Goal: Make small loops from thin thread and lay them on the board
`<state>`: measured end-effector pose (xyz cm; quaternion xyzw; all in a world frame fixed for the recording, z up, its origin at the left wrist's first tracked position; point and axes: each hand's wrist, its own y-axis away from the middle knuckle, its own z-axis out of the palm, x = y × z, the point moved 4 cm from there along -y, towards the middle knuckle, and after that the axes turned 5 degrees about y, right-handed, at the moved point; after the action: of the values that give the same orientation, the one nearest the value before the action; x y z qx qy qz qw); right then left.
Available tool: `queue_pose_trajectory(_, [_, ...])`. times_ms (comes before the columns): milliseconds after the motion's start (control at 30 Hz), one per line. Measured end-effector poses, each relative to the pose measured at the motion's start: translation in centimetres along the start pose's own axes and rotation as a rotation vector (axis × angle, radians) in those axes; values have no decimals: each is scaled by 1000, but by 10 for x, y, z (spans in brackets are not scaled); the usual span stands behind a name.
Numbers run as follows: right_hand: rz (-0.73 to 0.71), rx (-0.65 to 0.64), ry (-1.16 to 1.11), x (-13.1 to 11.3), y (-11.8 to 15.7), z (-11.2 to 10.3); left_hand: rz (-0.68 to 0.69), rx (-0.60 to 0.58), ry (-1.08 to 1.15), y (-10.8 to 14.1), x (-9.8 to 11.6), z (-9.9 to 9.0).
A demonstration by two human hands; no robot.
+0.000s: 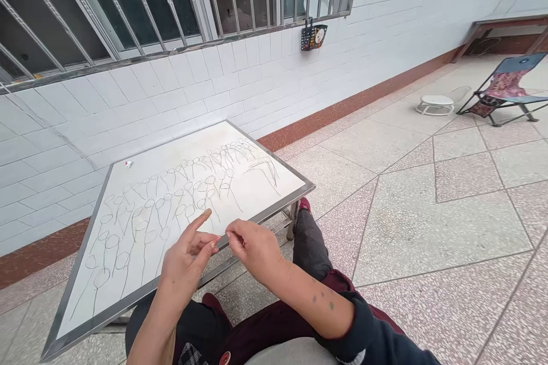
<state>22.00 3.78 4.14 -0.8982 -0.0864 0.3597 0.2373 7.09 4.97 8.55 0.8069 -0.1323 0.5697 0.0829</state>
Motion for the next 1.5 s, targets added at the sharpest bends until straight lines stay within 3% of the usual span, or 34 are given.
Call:
queue_pose_trajectory(100, [107,-17,-163,6,2,-1,8,18,204,3,-4,-7])
queue_pose_trajectory(233, [147,45,-196,9,3,-4,22,20,359,7,-16,-9])
queue_pose_trajectory(433, [55,33,-93,2,3,-4,44,218,559,7,-35,17])
queue_pose_trajectory(567, [41,28,-87,1,6,-3,43,233,664,4,-43,33])
queue_pose_trajectory(867, [70,-55,-217,1,9,2,11,415,763,0,-51,34])
queue_pose_trajectory(1200, [58,-89,-316,-4,13,3,6,404,702,0,-49,37])
queue_pose_trajectory(1500, [-23,-9,-194,-3,14,7,21,417,691,-2,-49,37])
